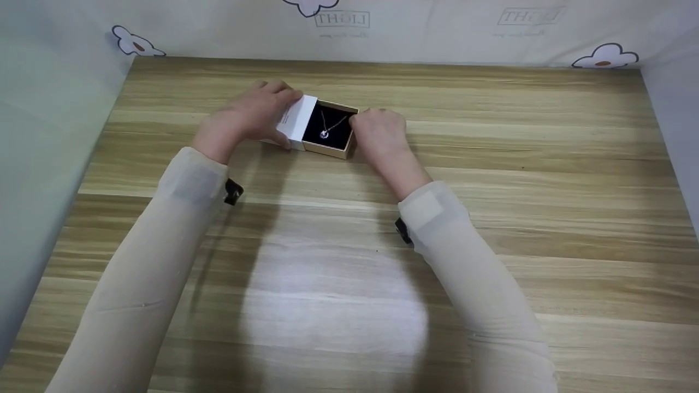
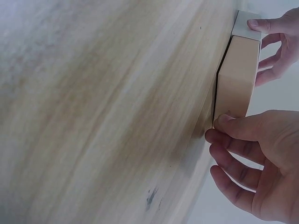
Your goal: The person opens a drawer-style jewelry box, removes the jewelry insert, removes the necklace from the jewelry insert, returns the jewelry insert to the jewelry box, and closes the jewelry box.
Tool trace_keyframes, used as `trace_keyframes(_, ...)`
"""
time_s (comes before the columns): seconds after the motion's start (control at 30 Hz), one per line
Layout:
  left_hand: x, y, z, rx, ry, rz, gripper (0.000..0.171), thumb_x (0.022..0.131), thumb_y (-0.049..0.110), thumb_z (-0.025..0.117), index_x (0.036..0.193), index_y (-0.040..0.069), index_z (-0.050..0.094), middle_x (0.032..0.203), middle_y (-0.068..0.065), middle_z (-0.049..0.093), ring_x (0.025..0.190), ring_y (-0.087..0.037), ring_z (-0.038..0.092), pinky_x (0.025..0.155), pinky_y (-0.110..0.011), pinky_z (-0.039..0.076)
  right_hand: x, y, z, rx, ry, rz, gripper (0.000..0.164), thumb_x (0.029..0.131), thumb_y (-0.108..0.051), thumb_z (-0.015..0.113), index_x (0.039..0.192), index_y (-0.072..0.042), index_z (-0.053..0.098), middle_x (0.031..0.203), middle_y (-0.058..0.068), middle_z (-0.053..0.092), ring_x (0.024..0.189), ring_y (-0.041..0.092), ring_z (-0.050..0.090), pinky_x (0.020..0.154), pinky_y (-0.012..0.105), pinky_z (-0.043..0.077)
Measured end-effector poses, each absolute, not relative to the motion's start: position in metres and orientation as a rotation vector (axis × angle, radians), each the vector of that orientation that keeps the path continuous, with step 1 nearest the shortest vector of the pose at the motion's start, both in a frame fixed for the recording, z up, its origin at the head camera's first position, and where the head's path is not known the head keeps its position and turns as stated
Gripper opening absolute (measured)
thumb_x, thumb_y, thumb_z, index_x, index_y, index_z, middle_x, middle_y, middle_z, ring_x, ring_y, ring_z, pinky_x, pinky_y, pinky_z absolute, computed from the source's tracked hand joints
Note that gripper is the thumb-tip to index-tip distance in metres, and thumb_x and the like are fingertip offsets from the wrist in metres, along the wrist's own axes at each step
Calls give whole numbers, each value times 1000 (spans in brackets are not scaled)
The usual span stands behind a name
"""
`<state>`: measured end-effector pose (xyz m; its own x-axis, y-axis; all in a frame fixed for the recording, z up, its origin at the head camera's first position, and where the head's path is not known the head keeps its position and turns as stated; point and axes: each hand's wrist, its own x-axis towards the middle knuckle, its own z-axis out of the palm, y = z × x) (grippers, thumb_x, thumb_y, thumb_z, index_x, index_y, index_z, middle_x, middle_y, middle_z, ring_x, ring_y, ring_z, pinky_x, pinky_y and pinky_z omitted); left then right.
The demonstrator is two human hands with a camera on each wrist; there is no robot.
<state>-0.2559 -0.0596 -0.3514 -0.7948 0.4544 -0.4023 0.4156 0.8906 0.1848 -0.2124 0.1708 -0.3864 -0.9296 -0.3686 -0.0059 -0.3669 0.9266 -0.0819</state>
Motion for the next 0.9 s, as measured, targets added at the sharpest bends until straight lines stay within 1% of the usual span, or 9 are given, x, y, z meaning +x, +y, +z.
trace_keyframes(0.3,-256,-59,-351,623,2608,137,90,81,28,83,154,12,32,157,-12,32,144,-35,29,121,-44,30,-213,170,-385,-584,3049,-113,11,92,-16,66,88,-6,68,90,19,73,83,41,69,64,58,54)
trace_keyframes(0.67,-258,-59,-351,646,2602,105,93,82,31,82,156,11,30,158,-12,31,145,-36,28,122,-44,30,-213,170,-385,-556,3032,-121,12,93,-17,65,91,-6,70,93,18,73,86,41,69,67,57,55)
trace_keyframes(0.9,-257,-59,-351,648,2611,96,91,82,31,82,155,11,31,157,-13,33,144,-37,30,121,-45,31,-213,172,-385,-551,3045,-124,12,91,-15,62,88,-4,68,89,19,72,84,42,68,66,58,54)
